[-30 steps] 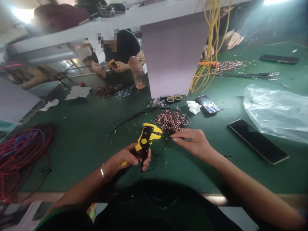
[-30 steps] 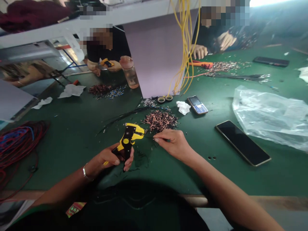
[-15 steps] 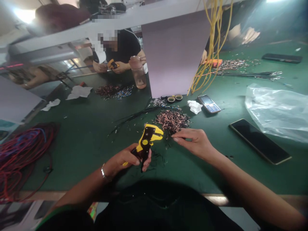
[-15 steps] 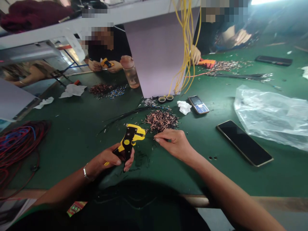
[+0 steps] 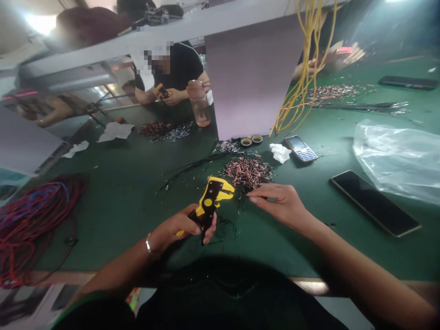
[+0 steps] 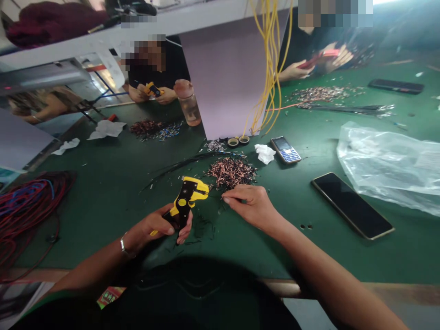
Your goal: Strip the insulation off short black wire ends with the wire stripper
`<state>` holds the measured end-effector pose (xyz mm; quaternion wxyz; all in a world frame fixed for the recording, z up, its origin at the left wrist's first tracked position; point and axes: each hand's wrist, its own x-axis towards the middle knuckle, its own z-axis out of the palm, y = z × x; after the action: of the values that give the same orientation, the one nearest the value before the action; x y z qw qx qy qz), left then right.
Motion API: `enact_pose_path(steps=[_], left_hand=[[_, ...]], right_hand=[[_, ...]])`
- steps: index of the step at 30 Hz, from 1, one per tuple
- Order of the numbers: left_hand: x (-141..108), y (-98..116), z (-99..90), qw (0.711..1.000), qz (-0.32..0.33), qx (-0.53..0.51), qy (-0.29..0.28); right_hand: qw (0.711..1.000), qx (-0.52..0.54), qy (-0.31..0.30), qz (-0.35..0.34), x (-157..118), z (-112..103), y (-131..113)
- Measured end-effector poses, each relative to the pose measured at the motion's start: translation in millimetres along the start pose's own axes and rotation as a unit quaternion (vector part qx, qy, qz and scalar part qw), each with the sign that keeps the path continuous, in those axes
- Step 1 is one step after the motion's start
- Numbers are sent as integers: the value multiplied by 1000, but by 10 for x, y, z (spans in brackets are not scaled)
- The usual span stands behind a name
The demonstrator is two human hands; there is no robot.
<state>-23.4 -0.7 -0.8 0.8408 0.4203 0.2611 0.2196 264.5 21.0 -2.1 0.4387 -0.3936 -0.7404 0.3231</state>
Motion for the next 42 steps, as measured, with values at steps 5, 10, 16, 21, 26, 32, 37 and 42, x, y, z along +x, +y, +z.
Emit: enact_pose_path(steps=[5,10,16,21,26,32,37,42], left_hand=[[-3,11,19,1000,1,3,10],[0,3,19,1000,0,5,16],[18,-5,15,1000,12,-1,16],[21,-59,17,999,15,4,41],[36,-147,-24,995,27,-3,97],[62,-99,-15,995,44,-8,93],[48,-35,0,998,46,-24,41],[20,-25,-10,999,27,-30,0]], right_hand=[[1000,2,-1,-3,6,7,7],[1000,2,-7,6,7,7,11],[1000,1,-5,7,3,4,13],[1000,-8,-12,10,2,11,24],[1000,-28,-14,-5,0,29,50],[1000,-16,9,21,-6,39,75],[999,-19,18,19,-18,53,108],[999,-26,22,9,-19,52,111]])
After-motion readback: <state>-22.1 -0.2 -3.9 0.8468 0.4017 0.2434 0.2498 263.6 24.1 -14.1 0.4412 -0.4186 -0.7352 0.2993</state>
